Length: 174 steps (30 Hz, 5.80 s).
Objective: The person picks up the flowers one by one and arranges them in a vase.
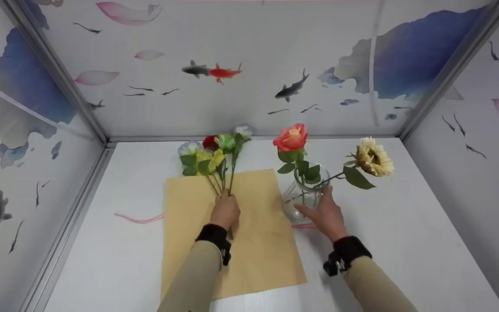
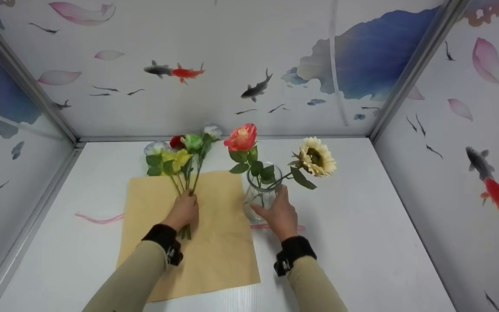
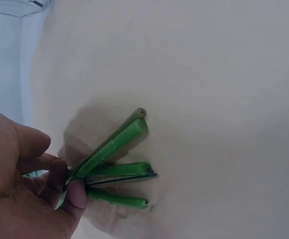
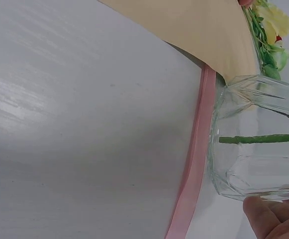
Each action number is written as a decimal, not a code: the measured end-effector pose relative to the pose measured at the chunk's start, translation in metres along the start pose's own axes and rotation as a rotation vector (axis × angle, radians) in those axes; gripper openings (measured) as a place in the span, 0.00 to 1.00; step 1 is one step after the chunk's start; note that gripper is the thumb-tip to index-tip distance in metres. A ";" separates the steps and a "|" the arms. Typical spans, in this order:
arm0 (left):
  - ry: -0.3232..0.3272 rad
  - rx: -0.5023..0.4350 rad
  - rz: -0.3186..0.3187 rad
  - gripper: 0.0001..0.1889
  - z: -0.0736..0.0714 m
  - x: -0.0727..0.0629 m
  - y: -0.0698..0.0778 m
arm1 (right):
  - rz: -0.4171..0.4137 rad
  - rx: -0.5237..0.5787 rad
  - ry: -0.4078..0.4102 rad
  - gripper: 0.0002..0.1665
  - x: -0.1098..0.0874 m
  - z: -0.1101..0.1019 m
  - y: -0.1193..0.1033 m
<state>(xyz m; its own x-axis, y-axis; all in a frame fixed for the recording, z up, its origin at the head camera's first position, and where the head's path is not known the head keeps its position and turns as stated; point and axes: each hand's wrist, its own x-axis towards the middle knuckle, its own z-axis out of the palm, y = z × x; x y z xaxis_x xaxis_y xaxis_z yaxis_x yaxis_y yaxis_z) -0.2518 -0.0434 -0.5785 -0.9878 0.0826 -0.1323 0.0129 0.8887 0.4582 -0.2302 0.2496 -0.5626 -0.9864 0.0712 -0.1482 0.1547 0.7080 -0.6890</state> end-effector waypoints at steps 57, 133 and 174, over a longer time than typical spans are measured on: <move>0.216 -0.102 -0.109 0.06 0.009 0.010 -0.002 | 0.008 0.021 -0.002 0.83 0.000 0.002 0.000; 0.092 -0.875 0.082 0.13 -0.044 -0.005 0.033 | 0.004 0.024 0.005 0.83 -0.001 0.001 0.001; 0.217 -1.269 0.360 0.10 -0.096 -0.034 0.106 | 0.003 0.042 0.014 0.77 0.003 0.002 0.001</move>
<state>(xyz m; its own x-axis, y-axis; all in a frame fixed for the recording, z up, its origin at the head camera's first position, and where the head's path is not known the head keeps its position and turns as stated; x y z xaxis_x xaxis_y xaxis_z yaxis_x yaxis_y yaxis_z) -0.2313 0.0048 -0.4414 -0.9660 0.0437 0.2548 0.2406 -0.2086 0.9479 -0.2331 0.2490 -0.5654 -0.9866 0.0827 -0.1407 0.1592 0.6774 -0.7182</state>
